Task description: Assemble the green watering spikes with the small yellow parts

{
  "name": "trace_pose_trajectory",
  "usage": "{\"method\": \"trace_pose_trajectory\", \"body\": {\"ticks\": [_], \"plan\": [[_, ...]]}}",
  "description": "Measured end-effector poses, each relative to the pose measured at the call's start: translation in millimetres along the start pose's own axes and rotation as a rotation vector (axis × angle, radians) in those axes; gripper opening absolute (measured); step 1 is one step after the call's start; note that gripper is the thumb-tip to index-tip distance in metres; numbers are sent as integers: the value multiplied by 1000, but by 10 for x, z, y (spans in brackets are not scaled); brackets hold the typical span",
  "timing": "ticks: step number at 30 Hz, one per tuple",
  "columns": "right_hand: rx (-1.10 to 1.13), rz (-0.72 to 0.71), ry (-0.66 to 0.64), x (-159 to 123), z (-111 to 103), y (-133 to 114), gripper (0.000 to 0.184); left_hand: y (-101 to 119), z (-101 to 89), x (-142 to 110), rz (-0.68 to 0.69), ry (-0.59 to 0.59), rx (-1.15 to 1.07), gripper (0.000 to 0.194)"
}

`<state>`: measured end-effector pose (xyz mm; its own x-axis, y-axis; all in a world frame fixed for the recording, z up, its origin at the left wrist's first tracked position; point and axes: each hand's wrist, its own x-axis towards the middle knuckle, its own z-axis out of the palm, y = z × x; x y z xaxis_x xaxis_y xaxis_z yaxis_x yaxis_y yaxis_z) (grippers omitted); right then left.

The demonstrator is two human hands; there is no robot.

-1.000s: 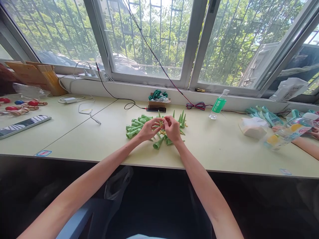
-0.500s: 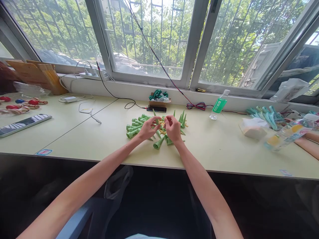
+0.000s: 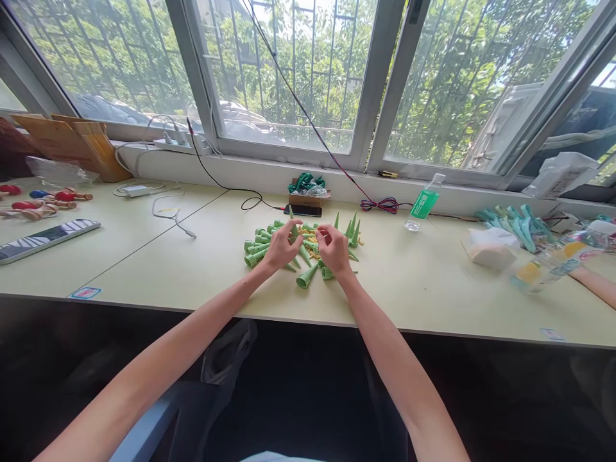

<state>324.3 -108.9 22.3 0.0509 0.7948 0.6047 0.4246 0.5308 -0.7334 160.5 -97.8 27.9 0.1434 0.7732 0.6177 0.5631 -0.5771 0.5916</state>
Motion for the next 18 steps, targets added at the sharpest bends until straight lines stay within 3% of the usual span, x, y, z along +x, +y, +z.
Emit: {"method": "trace_pose_trajectory", "body": {"ticks": [18], "plan": [[3, -7, -33, 4, -4, -25, 29, 13, 12, -8, 37, -18, -6, 35]]}}
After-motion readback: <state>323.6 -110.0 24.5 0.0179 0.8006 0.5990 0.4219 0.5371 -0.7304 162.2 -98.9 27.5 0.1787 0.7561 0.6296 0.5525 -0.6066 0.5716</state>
